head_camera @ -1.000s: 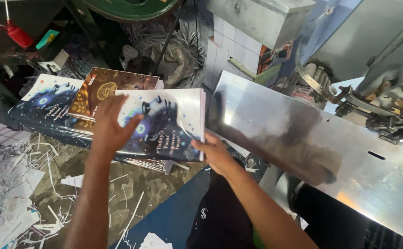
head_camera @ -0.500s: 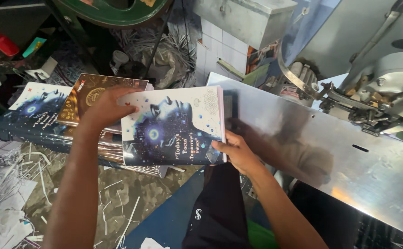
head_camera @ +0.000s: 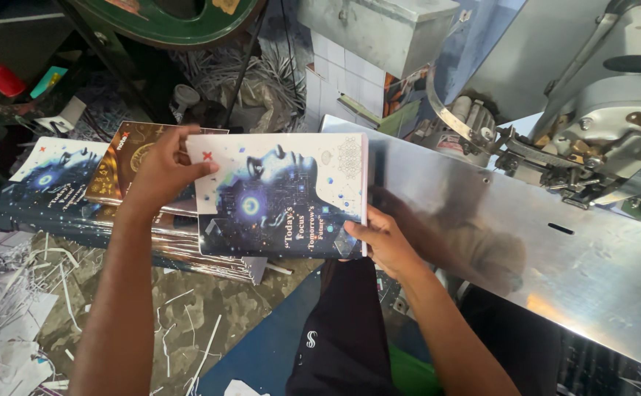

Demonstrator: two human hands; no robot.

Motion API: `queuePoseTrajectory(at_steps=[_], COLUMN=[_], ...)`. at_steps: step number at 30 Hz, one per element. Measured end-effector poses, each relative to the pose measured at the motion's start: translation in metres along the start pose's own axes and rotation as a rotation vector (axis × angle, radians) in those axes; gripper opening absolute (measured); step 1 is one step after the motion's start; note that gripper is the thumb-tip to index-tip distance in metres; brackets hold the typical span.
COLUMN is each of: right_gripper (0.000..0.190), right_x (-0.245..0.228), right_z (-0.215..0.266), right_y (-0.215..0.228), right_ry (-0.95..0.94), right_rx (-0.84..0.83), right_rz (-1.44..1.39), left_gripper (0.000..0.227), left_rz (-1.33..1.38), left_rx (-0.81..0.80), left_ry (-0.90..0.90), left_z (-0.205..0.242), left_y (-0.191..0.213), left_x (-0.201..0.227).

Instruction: The person picks up printed book covers from a stack, places them on a metal binding machine, and secures the spine. They then remove the bound book and place it on a separate pile. The process is repeated for multiple books.

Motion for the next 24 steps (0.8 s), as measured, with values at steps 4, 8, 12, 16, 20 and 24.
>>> queuePoseTrajectory(at_steps=[4,8,12,16,20,24], right_gripper=[0.050,0.050,0.052,0.054,0.057,0.065], right_x=[-0.004,-0.011,-0.015,-0.017,-0.019,-0.022], right_z=[0.000,-0.003,-0.005,-0.007,-0.009,-0.008], right_y=[0.009,0.015,0.023,0.027,0.027,0.024], right_ry=[-0.010,-0.010,-0.031,-0.030,-0.042,-0.058], right_rx=[0.032,0.006,0.015,0.017,0.012,0.005], right_rz=[-0.044,-0.084,-0.075,-0.098,-0.098,-0.047], left_gripper=[0.039,0.038,0.051,0.055,0.051,0.040], left_rz=[0.081,0.414,0.611,0.686,0.733,0.857], left_rx=[-0.102,-0.103,-0.070,-0.091,-0.075,-0.032], left_ry=[0.218,0.337,0.513,0.647,0.524,0.452], left_z=[0.013,0.032,0.062,0.086,0.091,0.091], left_y=[-0.009,-0.022,-0.036,-0.055,-0.063,-0.062], left_x=[-0.038,-0.052,-0.061,-0.069,-0.070,-0.079])
Point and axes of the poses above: each hand's wrist, its own z-axis away from the middle knuckle, its own y-axis out of the back of the hand, x = y × z, the point moved 9 cm from there along -z, towards the middle knuckle, and after that the axes turned 13 degrees about x, right-handed, at the moved point
